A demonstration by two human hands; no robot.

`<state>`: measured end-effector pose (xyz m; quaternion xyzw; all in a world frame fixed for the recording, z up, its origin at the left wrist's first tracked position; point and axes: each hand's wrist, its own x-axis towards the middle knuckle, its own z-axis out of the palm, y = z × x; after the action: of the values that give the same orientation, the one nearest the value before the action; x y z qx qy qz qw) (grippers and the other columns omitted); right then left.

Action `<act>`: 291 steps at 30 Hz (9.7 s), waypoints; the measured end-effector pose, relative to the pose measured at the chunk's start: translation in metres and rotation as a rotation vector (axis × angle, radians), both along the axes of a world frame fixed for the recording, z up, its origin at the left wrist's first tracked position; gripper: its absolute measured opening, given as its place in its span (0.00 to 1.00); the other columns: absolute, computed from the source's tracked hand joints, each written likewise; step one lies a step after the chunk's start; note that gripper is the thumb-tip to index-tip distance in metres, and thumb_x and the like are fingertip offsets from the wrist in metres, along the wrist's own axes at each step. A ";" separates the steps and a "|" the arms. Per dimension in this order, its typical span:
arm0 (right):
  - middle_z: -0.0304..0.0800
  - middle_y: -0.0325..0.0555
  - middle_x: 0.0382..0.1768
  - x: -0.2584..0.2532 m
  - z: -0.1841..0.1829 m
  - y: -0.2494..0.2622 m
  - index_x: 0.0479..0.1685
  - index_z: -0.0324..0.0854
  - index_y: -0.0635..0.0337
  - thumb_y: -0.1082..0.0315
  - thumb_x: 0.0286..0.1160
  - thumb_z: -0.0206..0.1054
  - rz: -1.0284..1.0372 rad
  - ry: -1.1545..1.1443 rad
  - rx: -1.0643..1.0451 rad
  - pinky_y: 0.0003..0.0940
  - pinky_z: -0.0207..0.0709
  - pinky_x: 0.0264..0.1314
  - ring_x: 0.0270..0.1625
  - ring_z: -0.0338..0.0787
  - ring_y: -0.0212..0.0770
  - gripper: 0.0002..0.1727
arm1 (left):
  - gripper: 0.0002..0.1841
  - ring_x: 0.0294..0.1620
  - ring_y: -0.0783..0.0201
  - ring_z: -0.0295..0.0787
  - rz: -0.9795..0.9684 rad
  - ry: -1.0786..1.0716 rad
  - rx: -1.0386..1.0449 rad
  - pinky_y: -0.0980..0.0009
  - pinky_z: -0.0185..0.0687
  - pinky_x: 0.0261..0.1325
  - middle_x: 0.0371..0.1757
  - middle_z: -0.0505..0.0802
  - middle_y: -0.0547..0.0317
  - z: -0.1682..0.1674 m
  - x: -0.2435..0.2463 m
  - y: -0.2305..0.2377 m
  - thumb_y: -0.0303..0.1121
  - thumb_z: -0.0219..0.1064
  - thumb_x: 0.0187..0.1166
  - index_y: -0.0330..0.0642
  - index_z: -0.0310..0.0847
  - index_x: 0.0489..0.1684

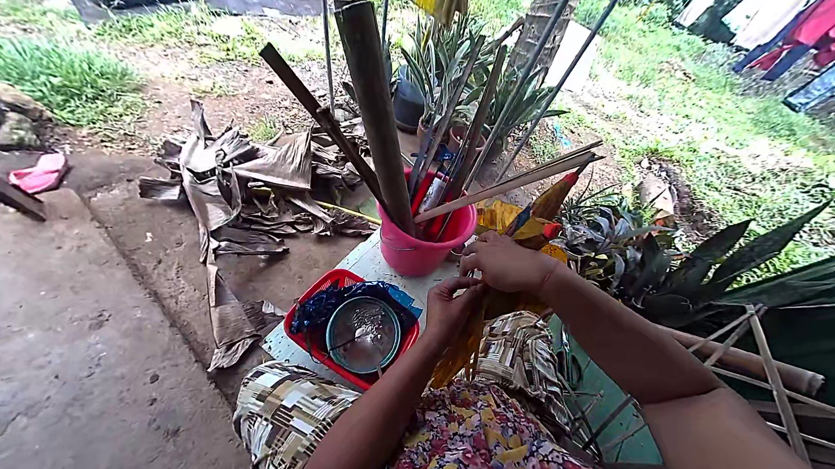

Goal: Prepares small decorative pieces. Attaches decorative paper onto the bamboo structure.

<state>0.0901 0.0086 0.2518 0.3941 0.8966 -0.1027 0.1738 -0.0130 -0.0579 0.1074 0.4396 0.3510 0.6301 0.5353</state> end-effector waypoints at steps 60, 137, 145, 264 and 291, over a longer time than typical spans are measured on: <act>0.88 0.51 0.55 0.058 -0.171 -0.006 0.64 0.80 0.69 0.70 0.79 0.65 -0.622 0.704 -0.607 0.32 0.77 0.67 0.58 0.86 0.34 0.17 | 0.04 0.37 0.64 0.92 0.023 -0.100 -0.474 0.67 0.89 0.47 0.36 0.94 0.50 -0.005 0.023 0.000 0.22 0.73 0.75 0.29 0.89 0.40; 0.92 0.49 0.61 0.027 -0.030 -0.081 0.66 0.88 0.57 0.58 0.90 0.55 -0.342 0.503 0.157 0.46 0.86 0.60 0.57 0.94 0.46 0.21 | 0.04 0.42 0.66 0.94 0.402 0.493 0.339 0.74 0.89 0.53 0.39 0.95 0.47 -0.031 0.035 -0.016 0.21 0.70 0.71 0.29 0.90 0.36; 0.89 0.60 0.47 -0.022 -0.012 -0.037 0.41 0.88 0.65 0.47 0.85 0.62 -0.504 0.048 -0.102 0.63 0.78 0.56 0.57 0.89 0.60 0.26 | 0.04 0.41 0.60 0.96 0.490 0.623 0.419 0.71 0.89 0.53 0.36 0.95 0.45 -0.035 0.038 -0.017 0.21 0.71 0.66 0.29 0.91 0.34; 0.94 0.49 0.44 0.063 -0.015 -0.038 0.47 0.90 0.62 0.75 0.80 0.59 0.046 0.452 0.103 0.38 0.83 0.63 0.54 0.92 0.45 0.13 | 0.02 0.48 0.66 0.95 -0.016 0.219 0.508 0.71 0.91 0.56 0.45 0.96 0.48 -0.025 -0.005 0.008 0.17 0.72 0.71 0.28 0.90 0.35; 0.83 0.46 0.58 0.040 0.013 -0.016 0.43 0.89 0.57 0.67 0.80 0.69 -0.021 0.275 -0.150 0.33 0.85 0.53 0.48 0.87 0.35 0.05 | 0.03 0.47 0.60 0.94 0.410 0.395 0.923 0.74 0.88 0.55 0.44 0.93 0.43 -0.031 0.003 0.010 0.21 0.68 0.78 0.32 0.83 0.34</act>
<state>0.1301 -0.0078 0.2646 0.3716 0.8976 -0.2242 0.0772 -0.0103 -0.0479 0.0763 0.6616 0.2105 0.7157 0.0765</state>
